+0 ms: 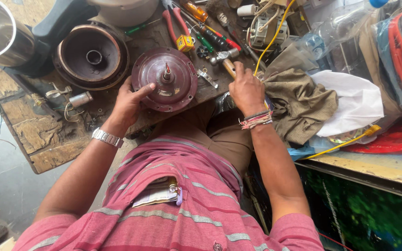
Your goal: The person assembles an electric motor by inserting the rotor into the stator, tapping it into place with a hammer, and securing the housing with screws using a screwdriver. The person also handles small metal washers and aligns the motor components on a cluttered workbench.
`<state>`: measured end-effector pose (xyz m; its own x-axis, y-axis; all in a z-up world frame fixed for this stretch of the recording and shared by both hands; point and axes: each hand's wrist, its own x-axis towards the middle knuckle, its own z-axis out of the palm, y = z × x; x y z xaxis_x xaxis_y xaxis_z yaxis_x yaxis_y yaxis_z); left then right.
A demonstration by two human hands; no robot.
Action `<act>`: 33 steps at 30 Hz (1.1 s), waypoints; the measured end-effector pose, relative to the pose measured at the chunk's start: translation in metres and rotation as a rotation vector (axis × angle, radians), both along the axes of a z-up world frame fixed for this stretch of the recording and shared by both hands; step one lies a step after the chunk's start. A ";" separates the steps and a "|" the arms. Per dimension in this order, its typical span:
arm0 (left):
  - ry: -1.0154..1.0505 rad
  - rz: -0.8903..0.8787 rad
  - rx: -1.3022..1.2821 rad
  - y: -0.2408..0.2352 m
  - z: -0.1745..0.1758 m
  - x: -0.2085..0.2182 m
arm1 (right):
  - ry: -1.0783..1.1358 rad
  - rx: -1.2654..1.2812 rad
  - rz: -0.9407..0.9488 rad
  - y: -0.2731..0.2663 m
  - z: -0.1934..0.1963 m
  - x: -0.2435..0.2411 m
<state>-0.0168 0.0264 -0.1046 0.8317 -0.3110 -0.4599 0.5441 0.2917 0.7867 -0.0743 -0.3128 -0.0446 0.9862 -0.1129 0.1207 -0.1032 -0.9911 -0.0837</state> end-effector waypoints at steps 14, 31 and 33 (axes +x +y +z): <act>-0.006 -0.010 -0.137 0.000 -0.009 -0.002 | -0.234 1.001 0.243 0.103 0.027 -0.055; 0.068 -0.026 -0.182 0.001 -0.006 -0.008 | -0.228 0.938 0.063 0.093 0.078 -0.071; 0.066 -0.033 -0.155 0.001 -0.006 -0.005 | -0.345 1.110 -0.096 0.095 0.080 -0.075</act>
<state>-0.0219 0.0272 -0.1106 0.7897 -0.4086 -0.4577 0.6042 0.3879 0.6961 -0.1498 -0.2178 0.0352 0.9020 -0.3974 0.1687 0.0233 -0.3452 -0.9382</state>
